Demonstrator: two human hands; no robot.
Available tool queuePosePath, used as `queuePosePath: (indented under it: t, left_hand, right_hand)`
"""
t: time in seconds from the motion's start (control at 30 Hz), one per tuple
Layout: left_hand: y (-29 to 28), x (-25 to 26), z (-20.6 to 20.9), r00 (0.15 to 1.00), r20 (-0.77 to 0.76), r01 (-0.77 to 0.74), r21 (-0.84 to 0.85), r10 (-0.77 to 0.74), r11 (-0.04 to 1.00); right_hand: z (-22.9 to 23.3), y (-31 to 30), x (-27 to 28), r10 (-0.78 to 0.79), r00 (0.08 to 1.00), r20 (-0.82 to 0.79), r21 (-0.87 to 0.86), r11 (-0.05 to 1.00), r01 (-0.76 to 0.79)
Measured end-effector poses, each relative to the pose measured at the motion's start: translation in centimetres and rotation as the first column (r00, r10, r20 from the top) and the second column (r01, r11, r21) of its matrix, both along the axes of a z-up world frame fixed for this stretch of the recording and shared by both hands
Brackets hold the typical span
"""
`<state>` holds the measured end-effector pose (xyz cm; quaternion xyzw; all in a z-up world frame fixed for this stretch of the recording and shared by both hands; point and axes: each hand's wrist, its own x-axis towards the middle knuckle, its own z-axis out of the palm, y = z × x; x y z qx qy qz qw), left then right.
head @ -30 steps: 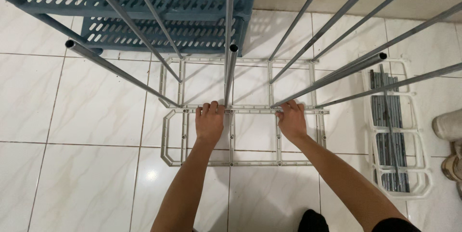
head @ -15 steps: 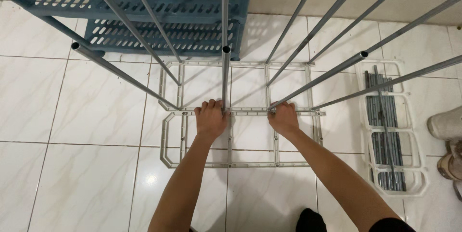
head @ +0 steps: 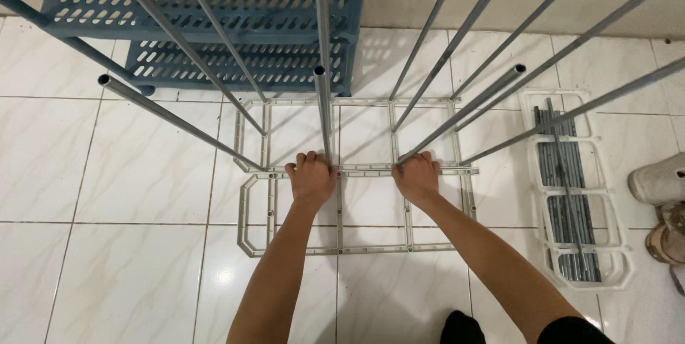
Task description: The person assembles a white plastic shelving unit by inserting metal poles into the base frame and then placing a white plastic shelf onto the poles. The person works on a tiled floor with a blue plastic crate nearby.
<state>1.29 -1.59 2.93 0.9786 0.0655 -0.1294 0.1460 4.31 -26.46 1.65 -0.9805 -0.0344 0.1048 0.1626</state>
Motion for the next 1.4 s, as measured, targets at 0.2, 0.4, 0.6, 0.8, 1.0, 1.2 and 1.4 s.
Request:
queuePosePath:
  t: [0.2, 0.4, 0.6, 0.8, 1.0, 1.2, 1.4]
  left_hand:
    - [0.3, 0.0, -0.3, 0.998, 0.046, 0.052, -0.009, -0.052, 0.999]
    - [0.6, -0.7, -0.7, 0.996, 0.071, 0.049, 0.001, -0.049, 0.999]
    - [1.2, -1.1, -0.5, 0.991, 0.118, 0.057, -0.010, -0.055, 0.998]
    - [1.0, -1.4, 0.5, 0.990, 0.133, 0.042, -0.007, -0.040, 0.999]
    - [0.8, -2.0, 2.6, 0.997, -0.058, -0.066, -0.129, 0.059, 0.989]
    - [0.6, -2.5, 3.0, 0.999, -0.013, -0.045, -0.163, 0.043, 0.986]
    - [0.1, -3.0, 2.7, 0.995, 0.086, -0.022, -0.284, 0.049, 0.959]
  right_hand:
    - [0.4, 0.3, -0.1, 0.009, 1.000, 0.007, 0.005, 1.000, -0.009]
    - [1.0, 0.4, -0.5, 0.012, 0.999, -0.044, 0.171, 0.985, -0.004]
    - [0.3, 0.0, -0.8, 0.058, 0.998, 0.026, 0.248, 0.967, -0.062]
    - [0.1, 0.1, -1.1, 0.048, 0.999, -0.017, 0.250, 0.967, -0.043]
    - [0.6, -0.3, -1.7, 0.071, 0.997, -0.003, 0.271, 0.960, -0.067]
    - [2.0, -0.6, -2.4, 0.088, 0.995, 0.038, 0.263, 0.960, -0.095]
    - [3.7, -1.3, -3.0, 0.087, 0.988, 0.124, 0.298, 0.947, -0.121]
